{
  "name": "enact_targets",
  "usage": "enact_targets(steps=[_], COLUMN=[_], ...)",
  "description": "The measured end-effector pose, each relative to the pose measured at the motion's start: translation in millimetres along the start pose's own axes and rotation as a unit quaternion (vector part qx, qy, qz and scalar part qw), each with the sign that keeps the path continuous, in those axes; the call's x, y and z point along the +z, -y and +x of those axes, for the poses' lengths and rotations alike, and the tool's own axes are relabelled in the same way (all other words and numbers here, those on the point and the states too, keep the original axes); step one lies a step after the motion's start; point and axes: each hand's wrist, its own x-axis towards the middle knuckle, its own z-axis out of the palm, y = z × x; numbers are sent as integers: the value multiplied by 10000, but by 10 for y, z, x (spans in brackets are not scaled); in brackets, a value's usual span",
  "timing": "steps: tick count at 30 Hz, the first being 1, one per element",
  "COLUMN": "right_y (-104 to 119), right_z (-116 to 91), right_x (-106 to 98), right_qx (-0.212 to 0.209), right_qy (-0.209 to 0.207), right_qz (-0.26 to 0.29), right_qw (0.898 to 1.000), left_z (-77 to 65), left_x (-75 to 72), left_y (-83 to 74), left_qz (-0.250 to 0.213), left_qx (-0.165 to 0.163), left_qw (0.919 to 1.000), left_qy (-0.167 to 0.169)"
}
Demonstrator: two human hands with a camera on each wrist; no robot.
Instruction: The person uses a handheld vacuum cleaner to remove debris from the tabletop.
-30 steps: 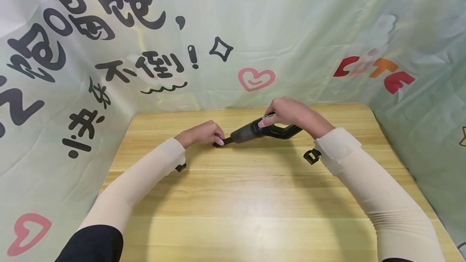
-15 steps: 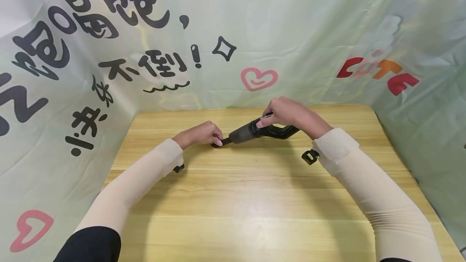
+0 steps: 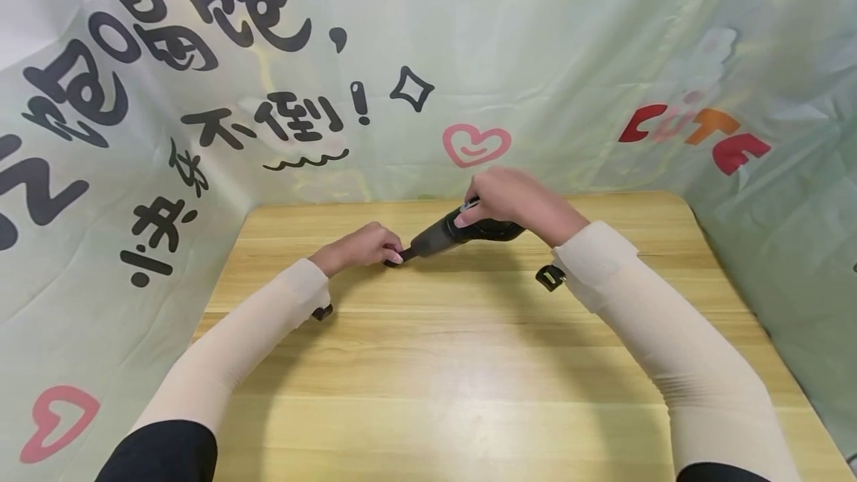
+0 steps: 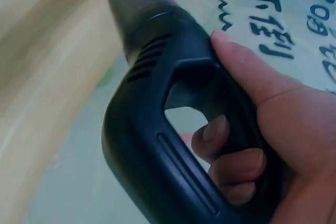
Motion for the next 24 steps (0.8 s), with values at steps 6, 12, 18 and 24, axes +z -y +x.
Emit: enact_targets(steps=[6, 12, 18, 24], right_y=[348, 531, 578, 572], right_z=[176, 273, 313, 331], right_x=[-198, -286, -321, -358], right_qx=[11, 84, 85, 200], right_qy=[87, -90, -110, -10], right_qz=[-684, -1003, -1046, -1117], right_qw=[9976, 9949, 9944, 9935], left_z=[-105, -162, -151, -107], left_x=[-27, -14, 8, 1], left_y=[88, 167, 199, 203], left_qz=[-208, -267, -346, -334], left_qx=[-152, -230, -341, -392], left_qw=[9991, 9972, 9954, 9950], left_qy=[-341, -662, -820, -855])
